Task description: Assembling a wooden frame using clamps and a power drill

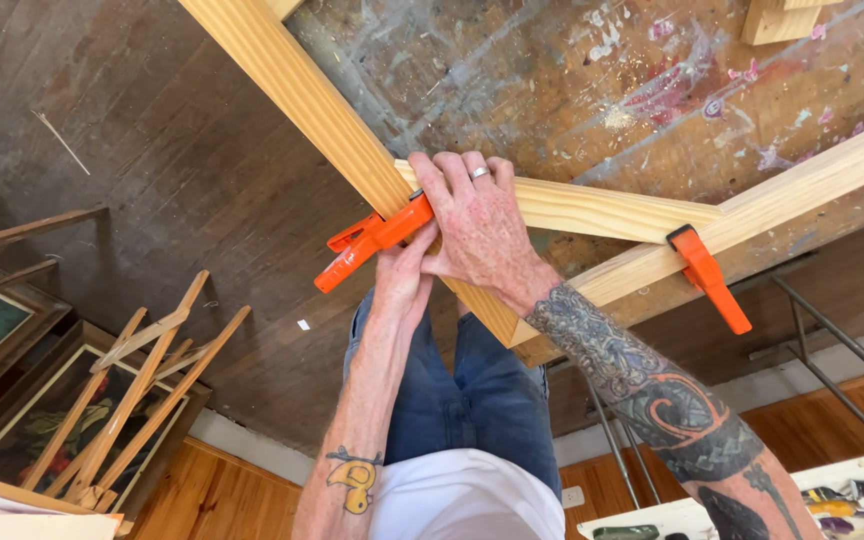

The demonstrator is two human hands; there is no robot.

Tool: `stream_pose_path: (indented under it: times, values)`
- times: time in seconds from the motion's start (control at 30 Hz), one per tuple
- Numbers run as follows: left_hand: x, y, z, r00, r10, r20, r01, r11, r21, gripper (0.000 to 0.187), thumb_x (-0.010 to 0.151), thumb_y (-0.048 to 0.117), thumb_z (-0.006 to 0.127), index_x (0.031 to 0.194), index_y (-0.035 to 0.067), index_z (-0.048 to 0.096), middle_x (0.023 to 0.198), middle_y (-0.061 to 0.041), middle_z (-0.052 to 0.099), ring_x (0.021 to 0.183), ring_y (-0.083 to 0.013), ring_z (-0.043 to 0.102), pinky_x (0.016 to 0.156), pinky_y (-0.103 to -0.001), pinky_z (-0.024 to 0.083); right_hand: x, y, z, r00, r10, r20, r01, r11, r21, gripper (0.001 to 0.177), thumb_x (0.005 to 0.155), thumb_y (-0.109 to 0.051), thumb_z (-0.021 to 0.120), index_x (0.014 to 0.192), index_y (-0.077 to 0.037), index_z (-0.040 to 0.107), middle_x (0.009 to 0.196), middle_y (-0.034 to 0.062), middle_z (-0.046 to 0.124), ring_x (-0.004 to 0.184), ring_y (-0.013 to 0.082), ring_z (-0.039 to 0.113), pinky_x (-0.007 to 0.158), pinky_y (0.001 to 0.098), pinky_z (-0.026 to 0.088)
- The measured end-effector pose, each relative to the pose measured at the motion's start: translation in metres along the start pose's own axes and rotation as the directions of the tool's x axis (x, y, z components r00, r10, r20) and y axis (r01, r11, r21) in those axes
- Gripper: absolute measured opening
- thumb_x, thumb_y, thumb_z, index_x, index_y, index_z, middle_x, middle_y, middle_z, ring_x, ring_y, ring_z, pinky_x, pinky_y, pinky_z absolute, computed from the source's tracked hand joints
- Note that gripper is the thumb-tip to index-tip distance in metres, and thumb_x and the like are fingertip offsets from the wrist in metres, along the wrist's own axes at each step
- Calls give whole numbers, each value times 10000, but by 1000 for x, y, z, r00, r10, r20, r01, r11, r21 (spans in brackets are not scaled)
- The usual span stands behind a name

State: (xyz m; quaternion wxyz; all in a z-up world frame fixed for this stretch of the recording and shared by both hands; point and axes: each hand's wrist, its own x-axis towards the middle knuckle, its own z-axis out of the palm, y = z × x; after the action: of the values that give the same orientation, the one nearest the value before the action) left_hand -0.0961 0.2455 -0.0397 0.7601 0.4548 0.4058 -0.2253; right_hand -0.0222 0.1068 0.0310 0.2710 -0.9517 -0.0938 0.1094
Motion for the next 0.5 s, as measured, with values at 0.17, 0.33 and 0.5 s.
stream_pose_path:
  times: [0.17,0.33,0.5]
  values:
    - [-2,5,6,1000,-2,5,2,1000,-3,510,917,102,809,1389,80,618,1290,-120,696,1154,-189,676,1068,-408,550,-1,1,3,1000,8,-10,-8,1000,13,1006,502,-312,787,1439,-80,504,1125,87,542,1055,274,548,981,446,374]
    - [-1,7,9,1000,-8,-6,8,1000,-18,502,913,96,808,1378,60,621,1280,-131,698,1143,-195,675,1062,-404,551,0,2,2,999,6,-31,-6,1000,-4,993,488,-319,777,1415,-78,517,1127,91,550,1047,277,556,967,446,379]
    - [-3,10,9,1000,-6,-24,5,1000,-19,490,914,92,809,1367,58,627,1270,-134,703,1122,-202,685,1044,-411,563,2,-2,-1,999,-2,-50,-1,998,-56,1036,431,-343,786,1400,-86,526,1134,82,576,1045,269,566,948,460,393]
